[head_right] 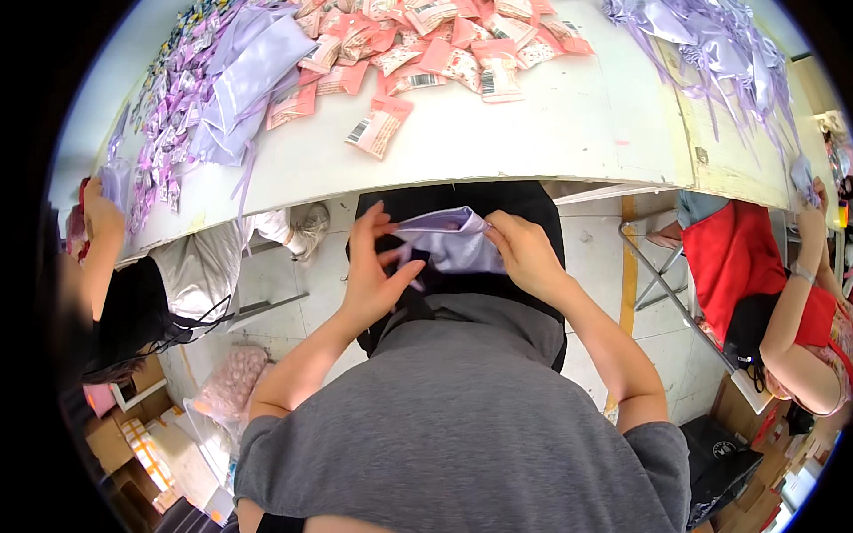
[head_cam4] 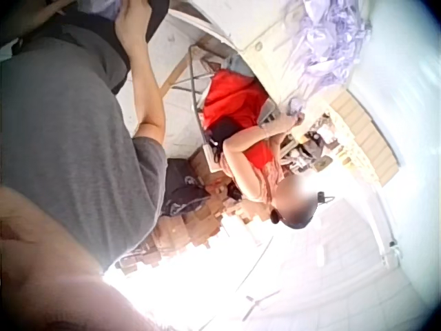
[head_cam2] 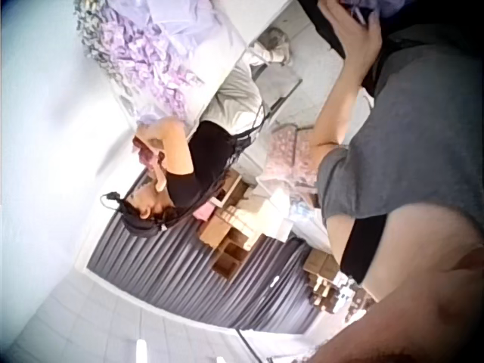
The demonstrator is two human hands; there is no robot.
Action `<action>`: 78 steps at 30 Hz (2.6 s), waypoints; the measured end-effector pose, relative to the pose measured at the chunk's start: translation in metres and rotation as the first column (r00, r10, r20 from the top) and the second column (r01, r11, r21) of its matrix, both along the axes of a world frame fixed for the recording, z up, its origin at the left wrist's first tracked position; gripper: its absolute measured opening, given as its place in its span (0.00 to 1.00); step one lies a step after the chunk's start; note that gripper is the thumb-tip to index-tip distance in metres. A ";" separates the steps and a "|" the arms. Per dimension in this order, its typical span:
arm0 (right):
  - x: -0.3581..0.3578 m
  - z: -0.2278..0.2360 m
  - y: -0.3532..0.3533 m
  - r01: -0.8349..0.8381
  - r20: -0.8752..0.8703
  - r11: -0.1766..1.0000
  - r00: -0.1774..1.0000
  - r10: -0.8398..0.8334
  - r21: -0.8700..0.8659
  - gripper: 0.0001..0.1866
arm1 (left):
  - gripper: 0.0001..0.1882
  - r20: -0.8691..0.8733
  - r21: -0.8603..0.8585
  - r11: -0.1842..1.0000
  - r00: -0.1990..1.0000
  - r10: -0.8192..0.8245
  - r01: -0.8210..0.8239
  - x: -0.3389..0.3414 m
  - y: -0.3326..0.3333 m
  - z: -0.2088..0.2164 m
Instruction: The person repeatedly picks up small pink packets from a large pile on a table and places them into light purple drawstring bags. They then pull the drawstrings to close the bags and place the finished packages on the table. The process is continuous and repetitive throughout the clip.
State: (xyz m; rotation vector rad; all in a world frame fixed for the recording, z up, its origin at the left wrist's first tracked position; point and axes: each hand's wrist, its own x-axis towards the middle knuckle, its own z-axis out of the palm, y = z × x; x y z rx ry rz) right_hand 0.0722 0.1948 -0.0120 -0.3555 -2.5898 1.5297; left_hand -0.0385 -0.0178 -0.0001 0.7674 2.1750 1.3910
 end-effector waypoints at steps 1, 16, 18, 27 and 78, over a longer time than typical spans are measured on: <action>0.002 -0.004 0.001 0.012 0.071 0.997 0.997 -0.006 -0.081 0.05 | 0.44 0.106 -0.028 0.998 0.993 0.056 -0.053 0.002 0.001 -0.016; 0.018 -0.003 0.017 -0.059 0.096 0.948 0.991 0.094 -0.312 0.06 | 0.35 0.053 -0.187 0.981 0.997 0.064 -0.053 -0.043 0.050 -0.055; 0.023 0.005 0.015 -0.096 0.057 0.966 0.992 0.113 -0.241 0.04 | 0.37 -0.498 -0.066 0.997 0.867 0.003 -0.041 -0.038 0.040 -0.052; 0.033 0.017 0.026 0.017 0.049 0.997 0.999 -0.013 -0.079 0.06 | 0.09 -0.039 -0.056 0.935 0.935 -0.353 0.351 -0.039 0.028 -0.023; 0.009 0.098 0.059 -0.450 -0.271 -0.215 0.786 -0.555 -0.867 0.17 | 0.12 0.699 0.553 0.804 0.647 -0.304 -0.219 -0.032 0.029 0.073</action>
